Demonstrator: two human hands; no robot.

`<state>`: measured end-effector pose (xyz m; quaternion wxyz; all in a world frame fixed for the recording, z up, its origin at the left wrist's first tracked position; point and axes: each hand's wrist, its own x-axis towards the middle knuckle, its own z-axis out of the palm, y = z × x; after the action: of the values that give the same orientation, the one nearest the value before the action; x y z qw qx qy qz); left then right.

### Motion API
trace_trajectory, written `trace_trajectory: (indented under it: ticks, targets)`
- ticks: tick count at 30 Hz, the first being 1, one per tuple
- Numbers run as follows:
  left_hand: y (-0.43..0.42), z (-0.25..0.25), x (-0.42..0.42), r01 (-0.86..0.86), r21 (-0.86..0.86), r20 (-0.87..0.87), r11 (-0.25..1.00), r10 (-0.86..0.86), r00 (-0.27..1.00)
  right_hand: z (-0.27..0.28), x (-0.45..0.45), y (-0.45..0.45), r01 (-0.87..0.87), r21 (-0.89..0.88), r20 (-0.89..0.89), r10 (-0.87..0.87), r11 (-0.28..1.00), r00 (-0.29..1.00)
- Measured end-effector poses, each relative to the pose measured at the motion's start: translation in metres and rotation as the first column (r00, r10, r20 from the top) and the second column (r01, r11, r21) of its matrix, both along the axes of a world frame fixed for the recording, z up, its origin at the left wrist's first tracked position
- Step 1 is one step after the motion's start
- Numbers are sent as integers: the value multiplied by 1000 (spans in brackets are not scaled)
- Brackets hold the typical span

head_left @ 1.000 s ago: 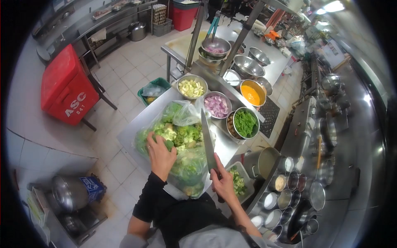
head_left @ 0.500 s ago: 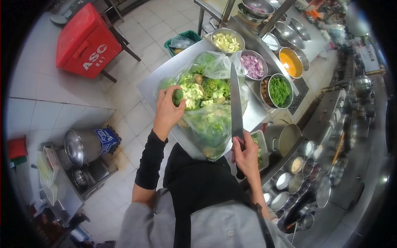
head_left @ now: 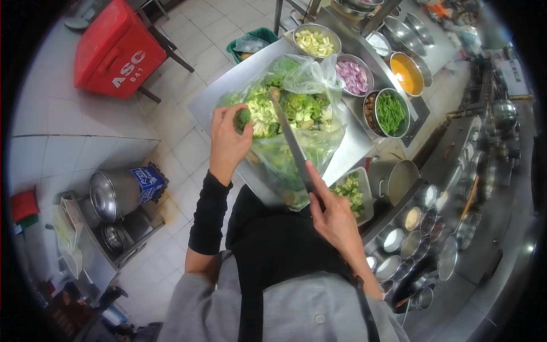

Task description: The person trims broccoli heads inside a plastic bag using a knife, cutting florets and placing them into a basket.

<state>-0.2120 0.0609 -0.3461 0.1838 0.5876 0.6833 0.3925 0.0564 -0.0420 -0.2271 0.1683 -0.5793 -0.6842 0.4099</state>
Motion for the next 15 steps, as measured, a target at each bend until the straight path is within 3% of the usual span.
trace_trajectory:
  ticks: [5, 15]
  targets:
    - [-6, 7, 0, -12, 9, 116, 1000, 11, 993, 4, -7, 5, -99, -118, -19, 98, 988, 995]
    - [-10, -4, -7, -29, 62, 202, 998, 16, 979, -3, -10, 13, -130, -158, -48, 124, 979, 991]
